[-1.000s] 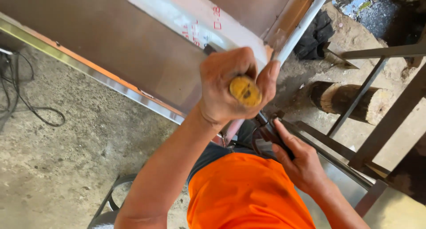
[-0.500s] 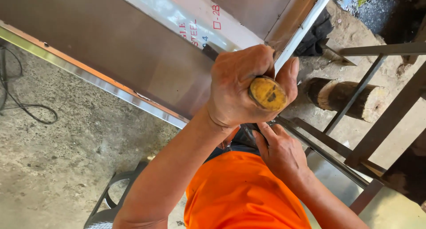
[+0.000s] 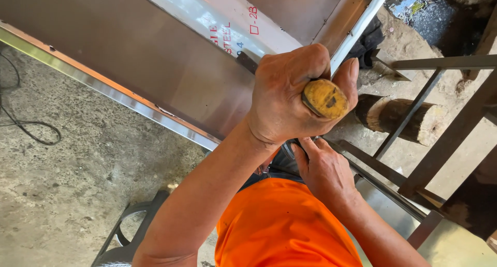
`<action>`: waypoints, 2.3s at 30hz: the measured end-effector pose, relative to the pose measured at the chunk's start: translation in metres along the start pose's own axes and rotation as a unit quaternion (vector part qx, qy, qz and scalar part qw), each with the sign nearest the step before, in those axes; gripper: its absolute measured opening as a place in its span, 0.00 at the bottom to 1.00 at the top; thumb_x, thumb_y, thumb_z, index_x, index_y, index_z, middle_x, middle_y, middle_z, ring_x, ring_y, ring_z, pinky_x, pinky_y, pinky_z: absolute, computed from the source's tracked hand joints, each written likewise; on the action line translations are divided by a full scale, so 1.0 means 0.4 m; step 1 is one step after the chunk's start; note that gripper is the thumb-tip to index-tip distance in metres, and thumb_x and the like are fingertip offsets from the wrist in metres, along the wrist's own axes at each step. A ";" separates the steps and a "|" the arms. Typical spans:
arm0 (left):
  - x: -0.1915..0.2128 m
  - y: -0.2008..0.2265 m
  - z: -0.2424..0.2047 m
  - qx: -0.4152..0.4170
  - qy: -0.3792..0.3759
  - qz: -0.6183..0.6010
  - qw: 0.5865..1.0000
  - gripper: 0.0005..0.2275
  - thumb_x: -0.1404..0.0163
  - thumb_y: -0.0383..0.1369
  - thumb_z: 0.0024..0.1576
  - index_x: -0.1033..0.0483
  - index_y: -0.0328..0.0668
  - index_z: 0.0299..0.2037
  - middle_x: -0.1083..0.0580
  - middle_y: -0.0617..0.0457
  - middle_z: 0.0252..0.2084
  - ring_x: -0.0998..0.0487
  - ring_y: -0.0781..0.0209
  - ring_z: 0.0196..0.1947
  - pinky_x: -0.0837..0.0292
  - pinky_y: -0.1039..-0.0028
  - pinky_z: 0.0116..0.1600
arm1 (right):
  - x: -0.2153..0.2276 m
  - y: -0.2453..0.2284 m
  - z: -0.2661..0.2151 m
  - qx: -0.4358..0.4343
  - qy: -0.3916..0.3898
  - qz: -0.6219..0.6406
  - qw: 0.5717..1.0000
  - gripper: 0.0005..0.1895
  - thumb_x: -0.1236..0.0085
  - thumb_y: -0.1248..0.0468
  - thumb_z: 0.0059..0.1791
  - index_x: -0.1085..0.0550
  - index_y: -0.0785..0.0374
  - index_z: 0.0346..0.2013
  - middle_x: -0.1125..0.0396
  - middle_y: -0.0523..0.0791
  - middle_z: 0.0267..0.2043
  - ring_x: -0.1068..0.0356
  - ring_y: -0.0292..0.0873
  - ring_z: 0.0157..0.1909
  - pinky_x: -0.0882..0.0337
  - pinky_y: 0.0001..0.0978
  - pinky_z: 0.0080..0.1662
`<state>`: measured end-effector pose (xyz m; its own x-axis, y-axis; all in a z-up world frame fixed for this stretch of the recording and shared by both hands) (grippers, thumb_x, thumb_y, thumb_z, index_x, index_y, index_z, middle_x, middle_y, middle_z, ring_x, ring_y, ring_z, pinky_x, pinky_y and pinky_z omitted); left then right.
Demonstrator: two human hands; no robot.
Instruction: The person measures a stainless steel frame with a tape measure, positions a locking clamp on its edge, and tack welds the frame joints using an electrode holder, striking arcs that produce sparks. They use a chipping hammer to tap and clean the weld points and reposition the clamp along the frame while working around its corners.
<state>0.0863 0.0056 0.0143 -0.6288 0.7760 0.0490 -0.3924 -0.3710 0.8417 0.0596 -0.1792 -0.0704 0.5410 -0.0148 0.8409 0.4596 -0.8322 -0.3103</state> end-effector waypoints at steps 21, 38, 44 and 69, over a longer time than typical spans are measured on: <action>0.006 -0.007 0.034 0.023 -0.075 -0.038 0.996 0.20 0.35 0.35 0.57 0.39 0.43 0.28 0.39 0.54 0.23 0.36 0.65 0.18 0.42 0.73 0.26 | 0.039 0.042 -0.053 -0.028 -0.015 0.063 0.998 0.29 0.46 0.57 0.52 0.34 0.50 0.69 0.29 0.56 0.36 0.28 0.62 0.36 0.29 0.50 0.39; -0.026 -0.424 -0.211 0.155 -0.299 0.119 0.934 0.23 0.38 0.48 0.59 0.27 0.33 0.24 0.34 0.49 0.17 0.35 0.61 0.19 0.35 0.69 0.28 | -0.002 0.179 -0.185 -0.138 0.127 0.213 0.959 0.30 0.44 0.59 0.53 0.35 0.53 0.71 0.27 0.57 0.39 0.26 0.49 0.35 0.29 0.34 0.42; -0.022 -0.458 -0.249 0.306 -0.196 -0.078 0.928 0.20 0.41 0.49 0.60 0.24 0.39 0.28 0.32 0.64 0.21 0.34 0.74 0.22 0.37 0.75 0.27 | -0.023 0.169 -0.201 -0.129 0.149 0.224 0.954 0.30 0.44 0.59 0.53 0.35 0.54 0.71 0.26 0.55 0.40 0.25 0.46 0.36 0.29 0.34 0.43; -0.023 -0.379 -0.230 0.188 -0.241 -0.072 0.949 0.12 0.44 0.35 0.65 0.26 0.37 0.31 0.32 0.62 0.23 0.35 0.69 0.24 0.38 0.72 0.32 | -0.027 0.080 -0.141 -0.038 0.036 0.220 0.974 0.32 0.45 0.61 0.50 0.38 0.55 0.70 0.30 0.54 0.36 0.28 0.59 0.34 0.28 0.47 0.37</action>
<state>0.0899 0.0078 -0.1631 -0.1715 0.9817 0.0824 -0.1263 -0.1049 0.9864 0.0288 -0.2368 -0.0645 0.6209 -0.4164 0.6641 0.1390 -0.7753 -0.6161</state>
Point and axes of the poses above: each hand's wrist, its own z-axis towards the middle knuckle, its own x-axis out of the back of the hand, y = z × x, the point moved 6 cm from there along z, towards the middle knuckle
